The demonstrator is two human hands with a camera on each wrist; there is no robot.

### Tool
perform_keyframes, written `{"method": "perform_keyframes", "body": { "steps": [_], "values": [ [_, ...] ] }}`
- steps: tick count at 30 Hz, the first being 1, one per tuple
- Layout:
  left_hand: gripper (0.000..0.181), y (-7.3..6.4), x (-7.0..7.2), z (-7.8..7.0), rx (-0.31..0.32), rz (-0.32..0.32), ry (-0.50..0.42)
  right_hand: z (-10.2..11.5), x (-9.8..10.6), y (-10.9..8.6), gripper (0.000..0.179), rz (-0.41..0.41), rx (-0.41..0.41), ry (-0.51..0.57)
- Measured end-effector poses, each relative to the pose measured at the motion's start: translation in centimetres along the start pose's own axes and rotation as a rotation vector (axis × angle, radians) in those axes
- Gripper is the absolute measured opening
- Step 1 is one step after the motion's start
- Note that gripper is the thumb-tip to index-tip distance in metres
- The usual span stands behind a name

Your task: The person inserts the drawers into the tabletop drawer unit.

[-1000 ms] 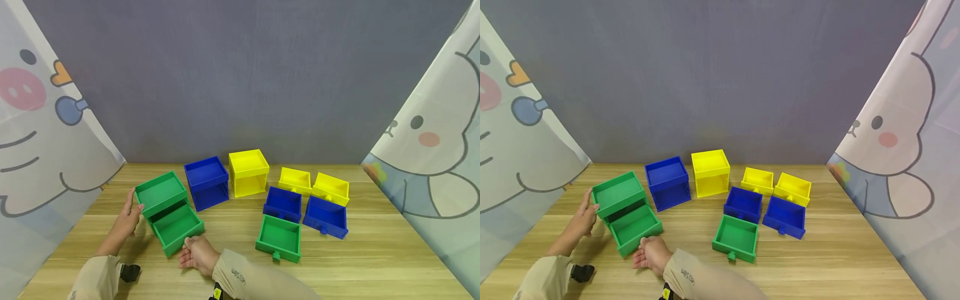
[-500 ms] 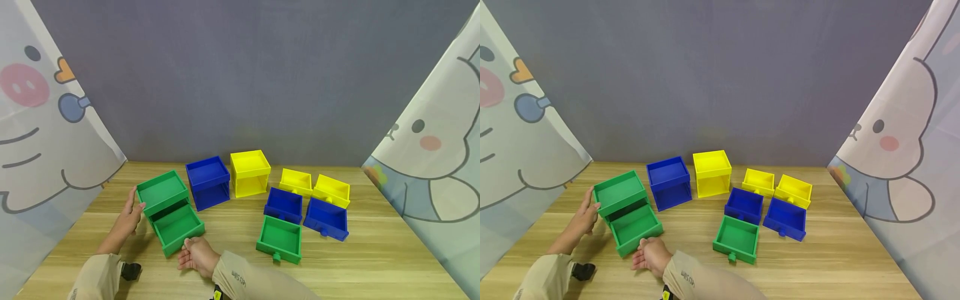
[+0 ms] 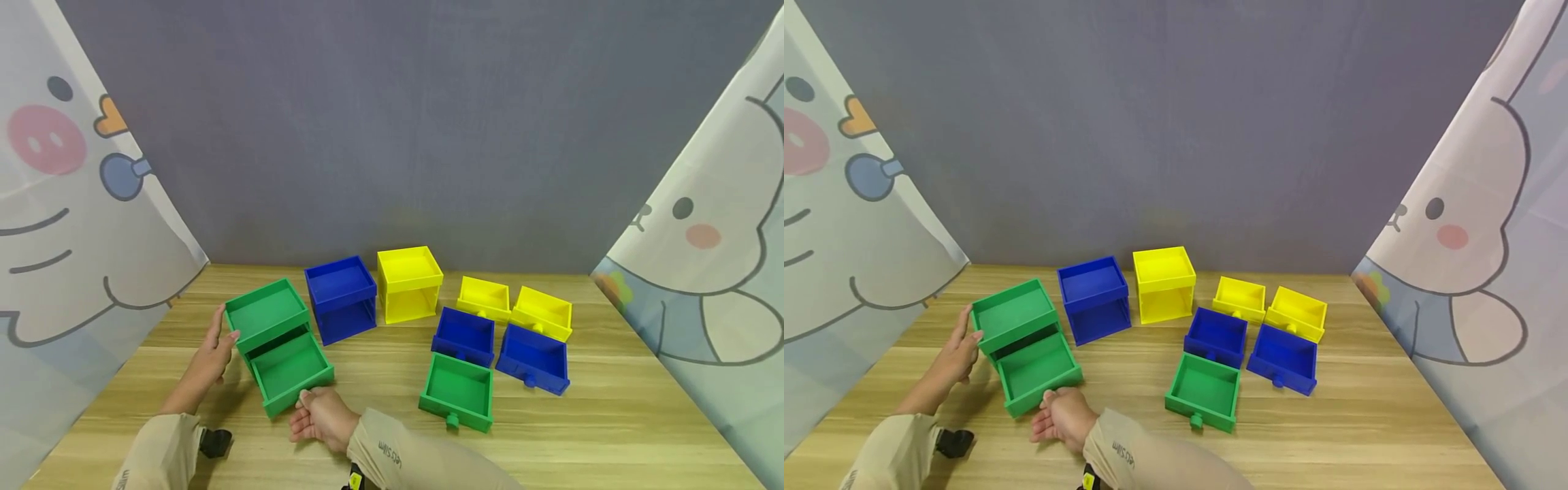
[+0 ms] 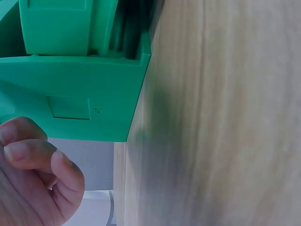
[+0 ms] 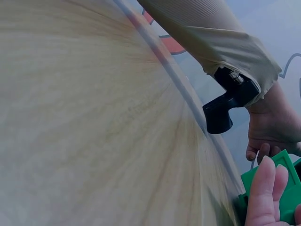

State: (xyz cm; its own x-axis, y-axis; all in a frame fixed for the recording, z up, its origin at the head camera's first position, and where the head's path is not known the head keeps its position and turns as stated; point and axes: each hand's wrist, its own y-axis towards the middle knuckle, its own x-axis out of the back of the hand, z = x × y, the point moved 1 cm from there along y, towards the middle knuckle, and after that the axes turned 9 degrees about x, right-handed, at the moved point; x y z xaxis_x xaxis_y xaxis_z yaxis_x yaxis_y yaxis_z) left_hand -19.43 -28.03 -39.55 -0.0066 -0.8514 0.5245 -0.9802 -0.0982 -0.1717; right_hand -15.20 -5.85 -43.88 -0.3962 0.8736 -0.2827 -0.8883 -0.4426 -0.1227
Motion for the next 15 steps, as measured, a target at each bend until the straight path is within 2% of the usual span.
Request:
{"method": "perform_keyframes", "body": {
  "steps": [9,15],
  "values": [
    [0.069,0.24,-0.05,-0.27,0.033,-0.003,0.004,-0.02,0.01,0.28,0.027,0.021,-0.037,-0.029],
    [0.069,0.16,0.04,-0.33,0.033,-0.007,-0.003,0.09,0.09,0.48,0.027,0.042,-0.063,-0.093]
  ]
}}
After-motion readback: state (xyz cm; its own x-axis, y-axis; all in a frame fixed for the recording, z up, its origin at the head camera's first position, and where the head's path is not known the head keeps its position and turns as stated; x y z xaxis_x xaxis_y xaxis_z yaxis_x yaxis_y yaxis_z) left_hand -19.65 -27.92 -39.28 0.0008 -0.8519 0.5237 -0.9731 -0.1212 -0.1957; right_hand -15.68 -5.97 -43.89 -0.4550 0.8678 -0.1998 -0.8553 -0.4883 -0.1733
